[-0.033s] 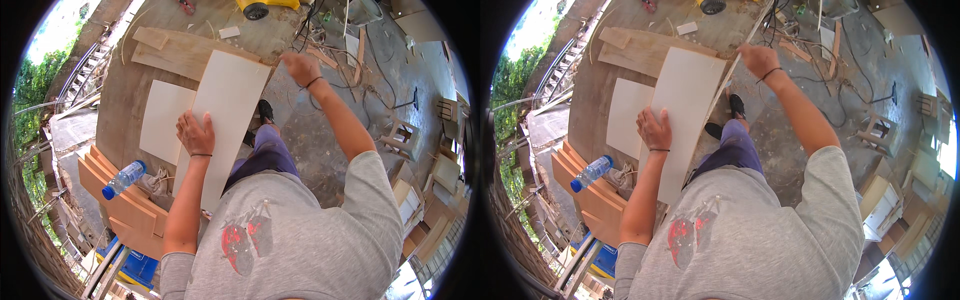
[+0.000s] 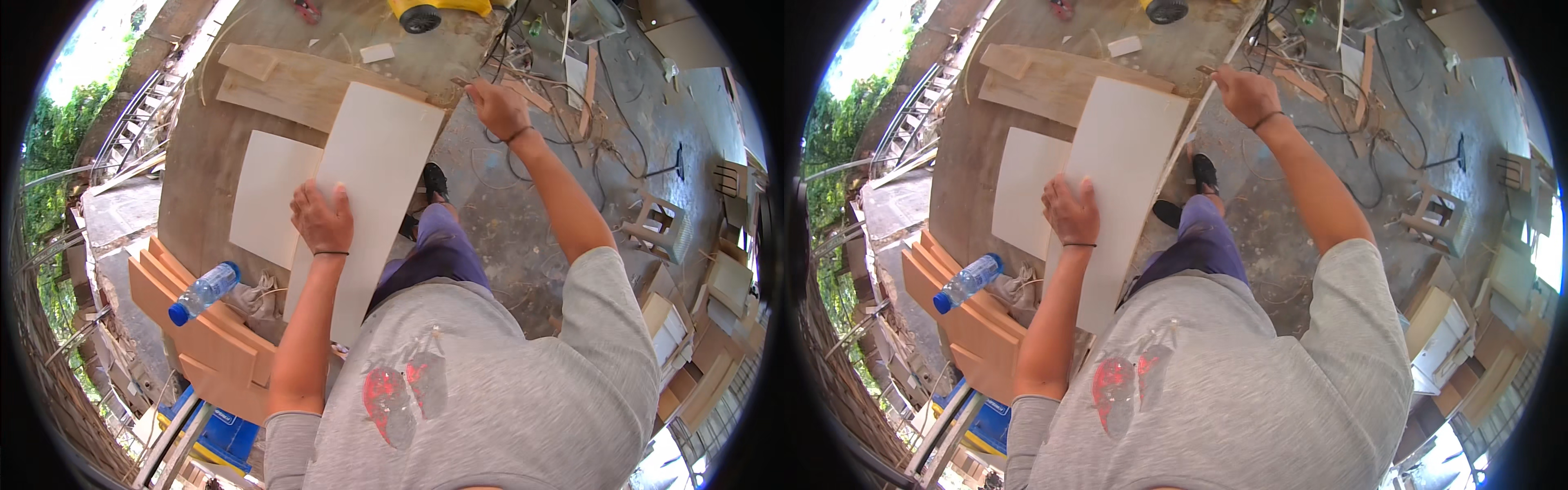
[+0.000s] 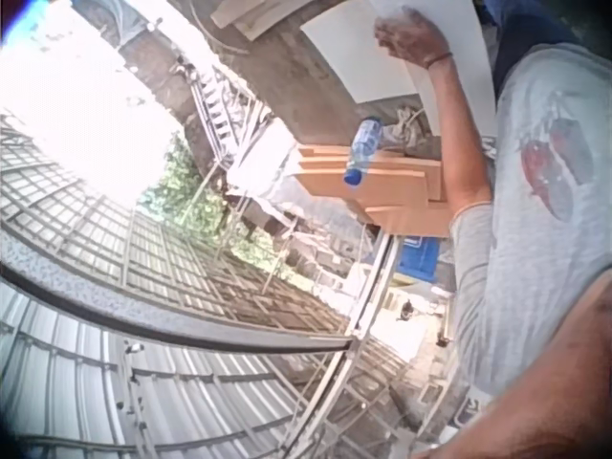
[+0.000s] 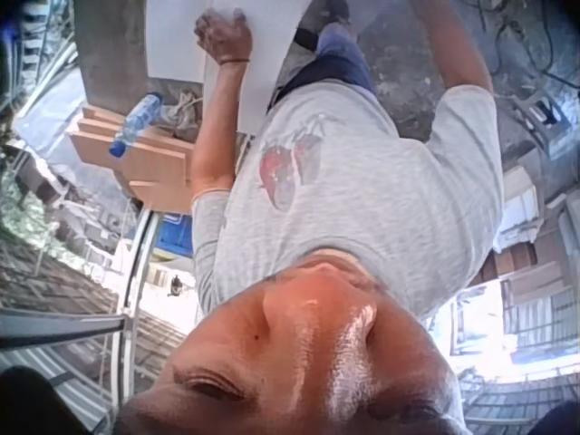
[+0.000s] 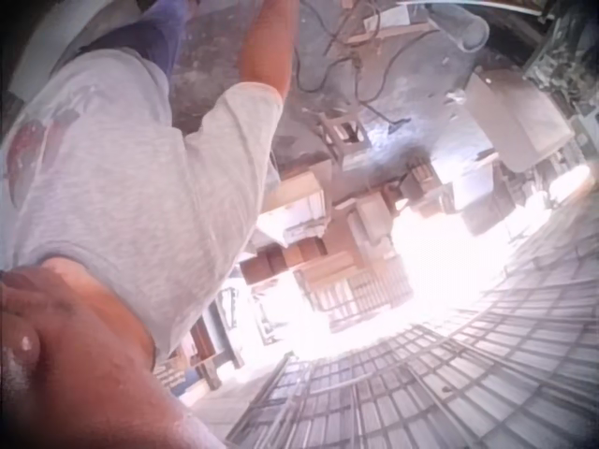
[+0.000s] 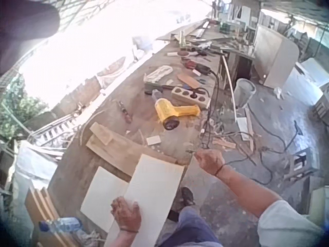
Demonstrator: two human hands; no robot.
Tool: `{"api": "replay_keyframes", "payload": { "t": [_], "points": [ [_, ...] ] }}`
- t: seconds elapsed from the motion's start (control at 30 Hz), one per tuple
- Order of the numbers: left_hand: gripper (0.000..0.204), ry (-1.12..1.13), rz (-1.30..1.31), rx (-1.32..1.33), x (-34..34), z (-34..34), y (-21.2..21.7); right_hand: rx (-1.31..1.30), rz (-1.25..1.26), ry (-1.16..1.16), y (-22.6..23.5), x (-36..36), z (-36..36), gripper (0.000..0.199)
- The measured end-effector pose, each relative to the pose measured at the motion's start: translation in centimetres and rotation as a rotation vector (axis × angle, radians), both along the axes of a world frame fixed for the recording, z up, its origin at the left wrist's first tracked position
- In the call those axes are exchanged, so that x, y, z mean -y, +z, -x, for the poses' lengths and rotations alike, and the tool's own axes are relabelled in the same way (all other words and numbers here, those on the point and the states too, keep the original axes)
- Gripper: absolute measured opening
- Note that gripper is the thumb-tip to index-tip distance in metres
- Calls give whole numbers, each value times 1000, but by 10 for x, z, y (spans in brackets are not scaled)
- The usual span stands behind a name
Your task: The person applies a thin adhesive edging strip to the side of a wooden board by hand and trims the excess with a small tool.
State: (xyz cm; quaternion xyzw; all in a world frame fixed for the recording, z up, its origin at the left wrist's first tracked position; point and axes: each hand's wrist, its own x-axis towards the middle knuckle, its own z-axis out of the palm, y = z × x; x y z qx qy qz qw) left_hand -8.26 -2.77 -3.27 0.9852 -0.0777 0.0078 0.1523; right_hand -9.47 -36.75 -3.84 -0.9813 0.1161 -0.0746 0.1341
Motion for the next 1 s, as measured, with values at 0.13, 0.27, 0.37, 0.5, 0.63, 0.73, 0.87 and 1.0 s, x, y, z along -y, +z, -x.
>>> {"api": "replay_keyframes", "payload": {
  "t": [0.13,0.27,0.37,0.5,0.63,0.73,0.87,1.0],
  "points": [
    [52,-29,30,36,-1,1,2,-52,-198,373,3,1,2,11],
    [52,-31,21,29,-2,3,3,93,7,89,-6,7,0,9],
    [53,-37,42,56,1,-3,-1,44,-161,341,-5,8,-3,11],
    [53,-25,45,32,0,-3,-1,-104,34,115,11,4,-9,12],
    [54,-21,61,27,-1,-1,0,3,-98,299,19,0,-13,18],
    [53,-30,63,45,-1,-3,0,-119,-51,294,12,1,-11,14],
    [51,-35,58,42,-2,-2,0,-41,-79,175,1,2,-4,12],
    [50,-23,73,49,-2,-2,-1,-159,-132,349,2,4,-6,13]
  ]
}}
